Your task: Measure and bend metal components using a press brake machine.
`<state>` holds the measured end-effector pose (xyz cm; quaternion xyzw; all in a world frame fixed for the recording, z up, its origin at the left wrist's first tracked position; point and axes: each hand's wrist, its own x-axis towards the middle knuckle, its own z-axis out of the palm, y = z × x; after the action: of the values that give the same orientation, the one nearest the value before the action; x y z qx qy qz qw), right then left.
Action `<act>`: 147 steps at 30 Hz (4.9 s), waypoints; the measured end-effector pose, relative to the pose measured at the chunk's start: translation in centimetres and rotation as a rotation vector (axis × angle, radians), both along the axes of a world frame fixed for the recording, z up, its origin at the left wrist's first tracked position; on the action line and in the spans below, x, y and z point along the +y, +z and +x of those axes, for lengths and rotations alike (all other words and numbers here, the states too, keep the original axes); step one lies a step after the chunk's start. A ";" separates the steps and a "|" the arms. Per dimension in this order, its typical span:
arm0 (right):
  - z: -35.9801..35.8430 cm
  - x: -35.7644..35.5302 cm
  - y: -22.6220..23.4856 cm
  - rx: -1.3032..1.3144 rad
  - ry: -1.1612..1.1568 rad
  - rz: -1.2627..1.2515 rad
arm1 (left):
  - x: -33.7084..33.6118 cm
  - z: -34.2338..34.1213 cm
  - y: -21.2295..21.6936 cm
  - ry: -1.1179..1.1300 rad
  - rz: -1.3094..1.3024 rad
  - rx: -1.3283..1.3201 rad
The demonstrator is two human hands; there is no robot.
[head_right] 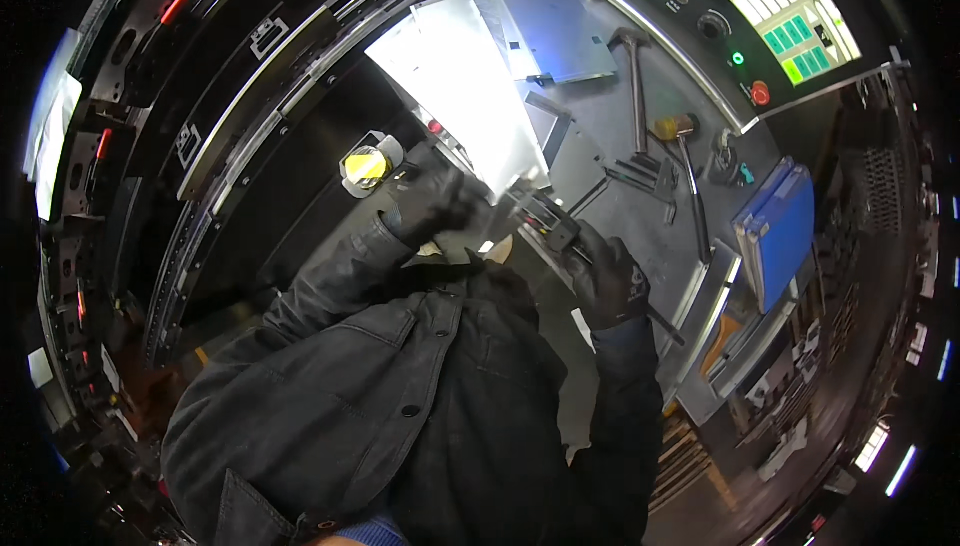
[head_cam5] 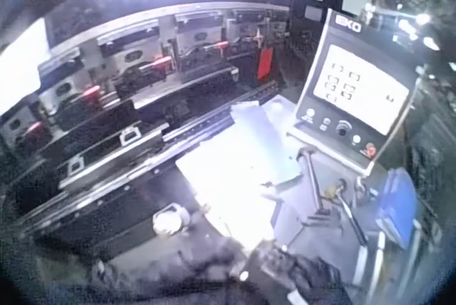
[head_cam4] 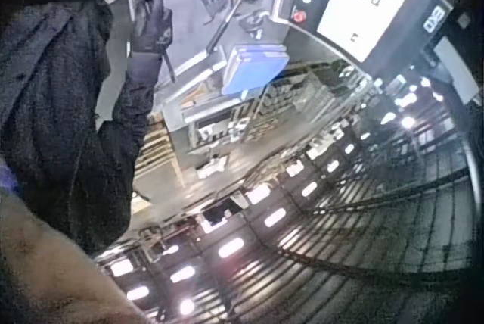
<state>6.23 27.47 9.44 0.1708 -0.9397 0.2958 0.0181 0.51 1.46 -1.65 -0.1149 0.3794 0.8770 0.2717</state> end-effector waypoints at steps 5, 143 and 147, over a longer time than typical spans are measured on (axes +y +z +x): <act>-0.5 1.8 -0.4 -0.029 -0.143 0.053 | 1.1 -4.3 -2.3 0.309 -0.637 0.115; 2.9 2.6 3.2 0.201 0.095 0.325 | 2.0 -1.3 6.5 0.127 0.713 0.117; 2.7 2.7 2.7 0.206 0.086 0.346 | 0.8 -0.8 7.6 0.094 0.819 0.142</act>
<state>8.93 30.22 12.12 0.2408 -0.9615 0.1114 0.0720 -0.34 2.23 5.91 0.0459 0.0112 0.9726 0.2277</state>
